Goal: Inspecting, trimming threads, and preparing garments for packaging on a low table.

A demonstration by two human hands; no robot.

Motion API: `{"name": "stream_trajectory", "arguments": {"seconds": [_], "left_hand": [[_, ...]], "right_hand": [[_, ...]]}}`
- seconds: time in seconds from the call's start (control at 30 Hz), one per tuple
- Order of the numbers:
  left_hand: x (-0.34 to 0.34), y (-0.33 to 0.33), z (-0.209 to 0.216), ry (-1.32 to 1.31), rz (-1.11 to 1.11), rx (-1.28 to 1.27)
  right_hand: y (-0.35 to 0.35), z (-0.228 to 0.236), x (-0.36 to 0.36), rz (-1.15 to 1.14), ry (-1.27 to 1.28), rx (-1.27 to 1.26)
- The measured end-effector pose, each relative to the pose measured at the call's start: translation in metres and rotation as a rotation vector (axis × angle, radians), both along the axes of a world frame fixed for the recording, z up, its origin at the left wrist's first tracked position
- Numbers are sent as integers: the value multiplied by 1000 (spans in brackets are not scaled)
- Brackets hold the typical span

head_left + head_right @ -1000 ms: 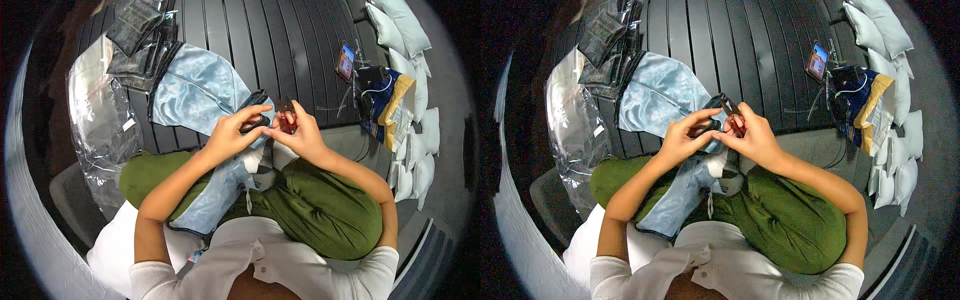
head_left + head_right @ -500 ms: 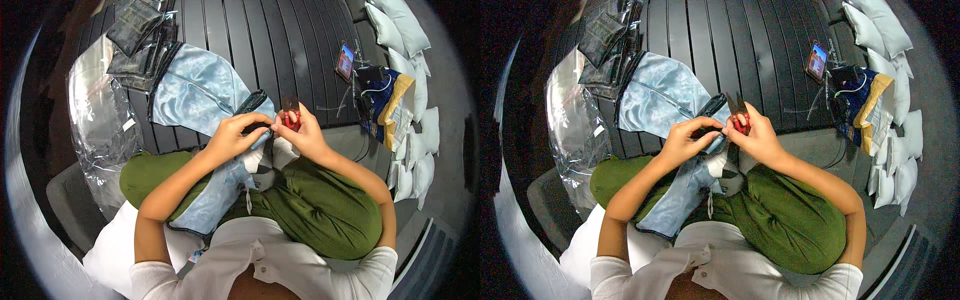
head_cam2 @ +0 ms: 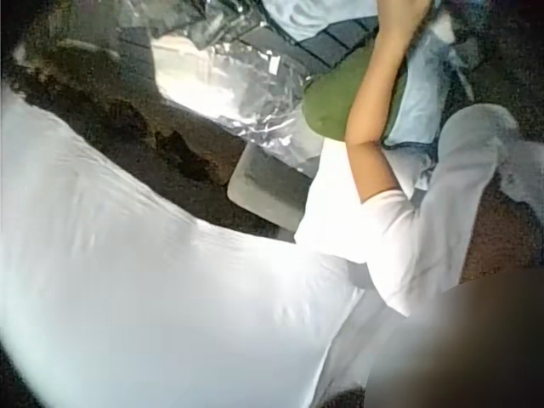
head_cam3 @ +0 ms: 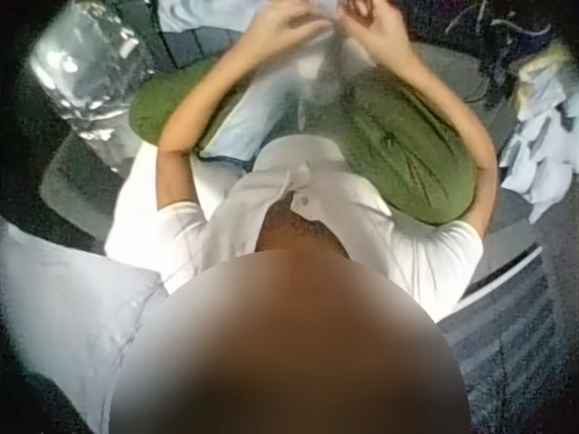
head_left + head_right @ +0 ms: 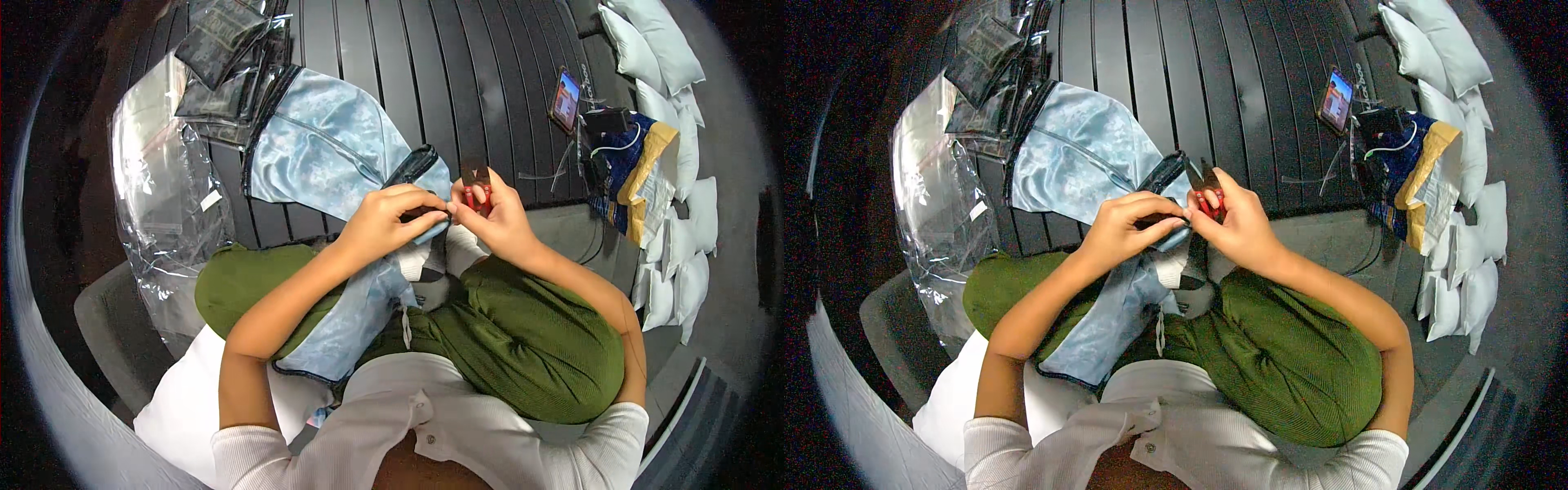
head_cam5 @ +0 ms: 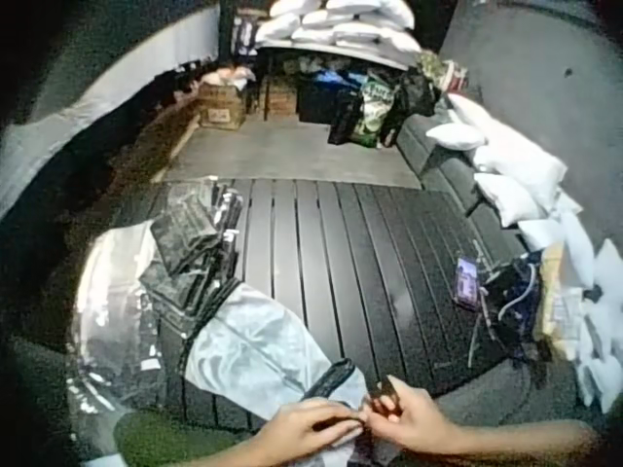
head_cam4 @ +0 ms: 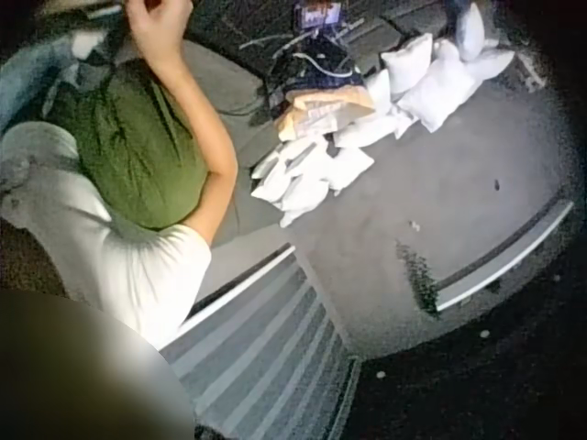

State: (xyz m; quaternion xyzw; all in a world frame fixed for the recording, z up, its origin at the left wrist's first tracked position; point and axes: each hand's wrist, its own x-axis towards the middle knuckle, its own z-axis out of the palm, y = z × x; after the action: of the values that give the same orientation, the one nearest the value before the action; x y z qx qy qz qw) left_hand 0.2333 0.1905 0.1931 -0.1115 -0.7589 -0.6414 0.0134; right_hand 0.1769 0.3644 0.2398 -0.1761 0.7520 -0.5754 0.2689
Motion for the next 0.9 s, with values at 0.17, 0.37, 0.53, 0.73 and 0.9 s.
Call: {"name": "stream_trajectory", "arguments": {"seconds": [0.17,0.37,0.53,0.73,0.9], "left_hand": [[1,0,1,-15,36,15],[2,2,-1,155,36,-73],[3,-1,2,31,18,6],[0,-2,2,-361,30,340],[-4,-7,-4,-519,46,503]], "right_hand": [[-3,7,-1,123,109,123],[0,0,-1,168,195,172],[-4,3,-2,166,257,176],[5,8,-8,106,144,191],[17,6,-9,69,68,176]]}}
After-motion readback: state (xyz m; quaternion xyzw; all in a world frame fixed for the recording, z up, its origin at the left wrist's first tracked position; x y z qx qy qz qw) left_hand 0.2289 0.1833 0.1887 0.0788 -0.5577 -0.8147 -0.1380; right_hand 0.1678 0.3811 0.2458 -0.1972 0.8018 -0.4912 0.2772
